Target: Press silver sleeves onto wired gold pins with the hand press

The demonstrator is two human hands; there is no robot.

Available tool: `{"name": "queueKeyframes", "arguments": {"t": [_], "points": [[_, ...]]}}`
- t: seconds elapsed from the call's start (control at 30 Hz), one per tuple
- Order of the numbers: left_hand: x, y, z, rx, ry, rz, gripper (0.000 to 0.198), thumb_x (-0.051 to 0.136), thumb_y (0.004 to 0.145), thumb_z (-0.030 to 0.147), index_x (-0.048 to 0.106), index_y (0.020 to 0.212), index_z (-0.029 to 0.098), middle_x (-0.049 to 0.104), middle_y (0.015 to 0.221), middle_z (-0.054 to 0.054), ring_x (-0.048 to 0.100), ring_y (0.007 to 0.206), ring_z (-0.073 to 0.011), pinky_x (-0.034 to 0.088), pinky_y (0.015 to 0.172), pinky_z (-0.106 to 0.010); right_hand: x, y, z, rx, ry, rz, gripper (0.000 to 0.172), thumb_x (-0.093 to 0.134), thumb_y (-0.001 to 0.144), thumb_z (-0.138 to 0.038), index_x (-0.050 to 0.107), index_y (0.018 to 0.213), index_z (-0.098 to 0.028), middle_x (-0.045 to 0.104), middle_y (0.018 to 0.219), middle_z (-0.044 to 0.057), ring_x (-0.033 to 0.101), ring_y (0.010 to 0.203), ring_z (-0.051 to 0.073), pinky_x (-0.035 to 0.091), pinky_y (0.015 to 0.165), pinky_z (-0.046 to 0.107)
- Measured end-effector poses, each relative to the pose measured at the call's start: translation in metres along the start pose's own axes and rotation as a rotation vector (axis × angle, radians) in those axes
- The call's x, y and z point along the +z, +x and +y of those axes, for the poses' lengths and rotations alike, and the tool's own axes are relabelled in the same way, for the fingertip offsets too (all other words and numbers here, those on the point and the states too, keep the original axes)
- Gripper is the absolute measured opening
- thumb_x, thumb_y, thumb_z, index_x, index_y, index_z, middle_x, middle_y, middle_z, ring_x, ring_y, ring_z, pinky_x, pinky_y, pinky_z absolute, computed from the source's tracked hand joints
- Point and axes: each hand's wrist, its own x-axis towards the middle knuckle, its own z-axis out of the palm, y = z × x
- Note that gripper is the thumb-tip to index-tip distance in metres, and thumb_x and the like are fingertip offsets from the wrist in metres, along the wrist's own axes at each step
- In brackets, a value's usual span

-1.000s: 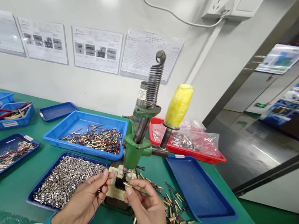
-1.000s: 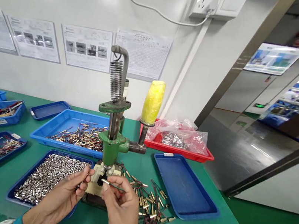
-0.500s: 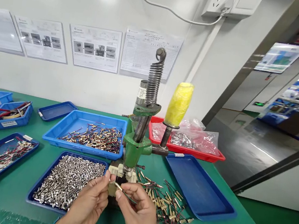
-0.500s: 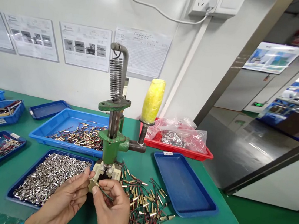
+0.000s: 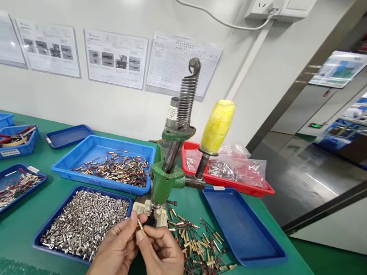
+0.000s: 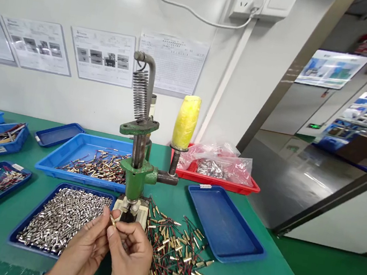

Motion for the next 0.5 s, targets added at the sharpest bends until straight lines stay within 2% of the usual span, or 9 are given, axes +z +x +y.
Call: {"name": "queueKeyframes", "arguments": {"t": [0.13,0.2,0.27,0.33,0.4,0.5], "points": [[-0.014,0.003,0.0,0.07,0.127,-0.148,0.037,0.091,0.065,0.036,0.08,0.092,0.013,0.044,0.047,0.007,0.032,0.041,-0.0033,0.033,0.043,-0.015,-0.001,0.0,-0.003,0.052,0.082,-0.008,0.022,0.08,0.078,-0.036,0.073,0.087,-0.017,0.075,0.082,0.006,0.069,0.075,0.016,0.056,0.073,0.027],[-0.018,0.004,0.001,0.088,0.209,-0.193,0.042,0.09,0.065,0.038,0.08,0.097,0.013,0.043,0.048,0.007,0.027,0.043,-0.0026,0.027,0.043,-0.015,0.0,0.001,-0.006,0.057,0.113,-0.001,0.023,0.081,0.077,-0.037,0.072,0.086,-0.017,0.074,0.078,0.004,0.067,0.07,0.015,0.055,0.069,0.025],[-0.018,0.005,0.002,0.114,0.283,-0.208,0.043,0.089,0.065,0.042,0.08,0.097,0.014,0.05,0.053,0.004,0.033,0.047,-0.0041,0.031,0.047,-0.017,0.001,0.001,-0.009,0.058,0.122,-0.003,0.025,0.081,0.076,-0.039,0.072,0.083,-0.017,0.074,0.076,0.004,0.066,0.067,0.014,0.054,0.066,0.025],[-0.014,0.005,0.005,0.152,0.357,-0.22,0.041,0.089,0.065,0.044,0.081,0.093,0.015,0.059,0.059,0.0,0.047,0.055,-0.0082,0.039,0.054,-0.018,0.001,0.002,-0.013,0.049,0.087,-0.007,0.026,0.082,0.074,-0.04,0.072,0.082,-0.017,0.075,0.077,0.005,0.068,0.07,0.016,0.055,0.067,0.026],[-0.009,0.006,0.009,0.197,0.434,-0.235,0.038,0.087,0.066,0.045,0.081,0.09,0.016,0.067,0.067,-0.004,0.057,0.065,-0.0136,0.045,0.064,-0.022,-0.003,0.003,-0.018,0.027,0.002,-0.008,0.027,0.08,0.076,-0.041,0.074,0.085,-0.017,0.075,0.083,0.007,0.07,0.077,0.019,0.056,0.073,0.029],[-0.001,0.011,0.015,0.252,0.535,-0.258,0.037,0.085,0.069,0.047,0.081,0.088,0.015,0.074,0.077,-0.008,0.064,0.073,-0.0198,0.05,0.071,-0.028,-0.013,0.004,-0.027,-0.006,-0.157,0.047,0.029,0.076,0.078,-0.045,0.076,0.091,-0.019,0.075,0.09,0.008,0.07,0.081,0.022,0.056,0.076,0.031]]}}
